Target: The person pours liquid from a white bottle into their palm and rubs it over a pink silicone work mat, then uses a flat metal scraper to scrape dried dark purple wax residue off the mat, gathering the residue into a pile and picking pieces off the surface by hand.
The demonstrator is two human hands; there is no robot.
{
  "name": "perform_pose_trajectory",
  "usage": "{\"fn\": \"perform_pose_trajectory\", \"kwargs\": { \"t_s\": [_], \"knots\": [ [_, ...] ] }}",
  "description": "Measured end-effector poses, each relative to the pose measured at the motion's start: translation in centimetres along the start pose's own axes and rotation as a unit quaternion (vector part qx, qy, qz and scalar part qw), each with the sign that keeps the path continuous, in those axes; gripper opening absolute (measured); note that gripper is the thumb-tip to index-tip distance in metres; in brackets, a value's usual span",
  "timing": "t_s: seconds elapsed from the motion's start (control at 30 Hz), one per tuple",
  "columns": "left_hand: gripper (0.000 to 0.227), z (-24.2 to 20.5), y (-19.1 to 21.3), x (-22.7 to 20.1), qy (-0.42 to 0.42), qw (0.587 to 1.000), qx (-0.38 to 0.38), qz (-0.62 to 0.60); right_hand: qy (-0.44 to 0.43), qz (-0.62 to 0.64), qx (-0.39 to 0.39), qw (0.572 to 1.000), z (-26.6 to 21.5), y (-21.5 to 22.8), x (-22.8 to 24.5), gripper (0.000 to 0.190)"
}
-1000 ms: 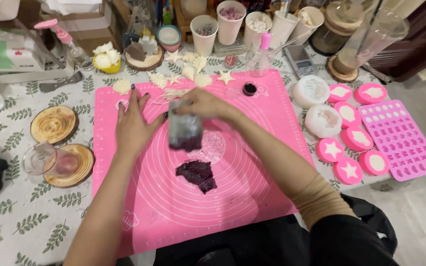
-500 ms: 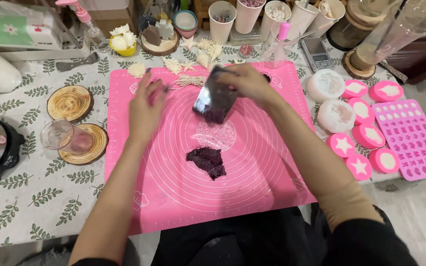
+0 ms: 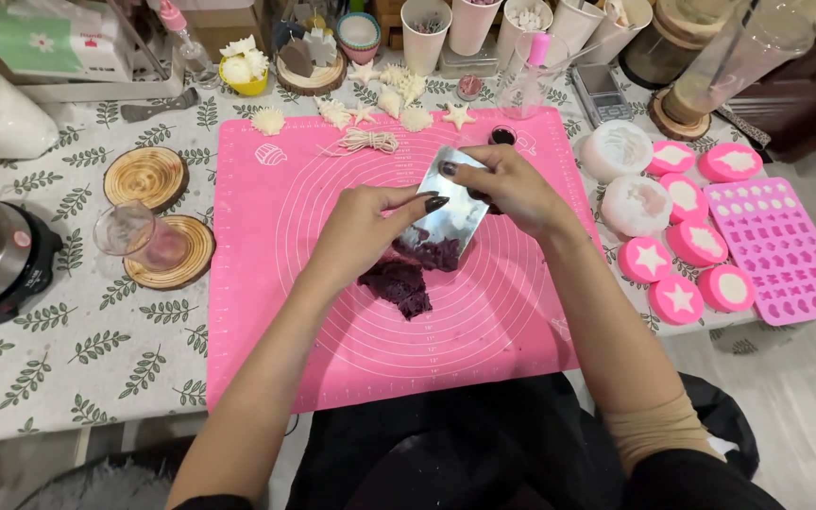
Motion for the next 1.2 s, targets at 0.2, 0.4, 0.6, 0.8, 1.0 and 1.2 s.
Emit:
{"fn": "perform_pose_trajectory", "kwargs": {
  "t_s": [0.2,0.4,0.6,0.8,1.0,1.2],
  "knots": [
    [0.029,-1.2,0.4,-0.1,-0.002,0.998,-0.028,-0.061,0.021,-0.050,0.057,0.997,0.5,-2.2,0.9,0.026],
    [0.043,-3.1,1.1,1.1,-0.116,0.984,-0.137,-0.012,0.024,0.001,0.076,0.997,1.3,-4.2,0.5,0.028],
    [0.053,-4.1,1.4,0.8,-0.128,0.982,-0.142,-0.013,0.049,-0.008,0.060,0.997,1.0,-4.9,1.1,0.028],
    [0.058,-3.0,0.6,2.2,-0.117,0.986,-0.099,-0.060,0.052,-0.014,0.056,0.997,0.8,-3.7,0.8,0.028],
    [0.040,-2.1,-0.2,1.7,-0.079,0.974,0.042,-0.209,0.066,-0.051,0.080,0.993,0.4,-4.2,3.0,0.030],
    [0.039,-3.3,0.6,1.4,-0.008,0.998,-0.017,-0.067,0.057,-0.013,0.075,0.995,0.3,-4.1,2.3,0.032]
  ]
}}
Point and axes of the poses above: each hand's wrist, its own z-axis towards the middle knuckle, its own y-axis out of the back of the hand, x = y × z, the point moved 9 cm from there along z, towards the middle knuckle, and after that the axes turned 7 degrees about z, right-handed, at the moved point
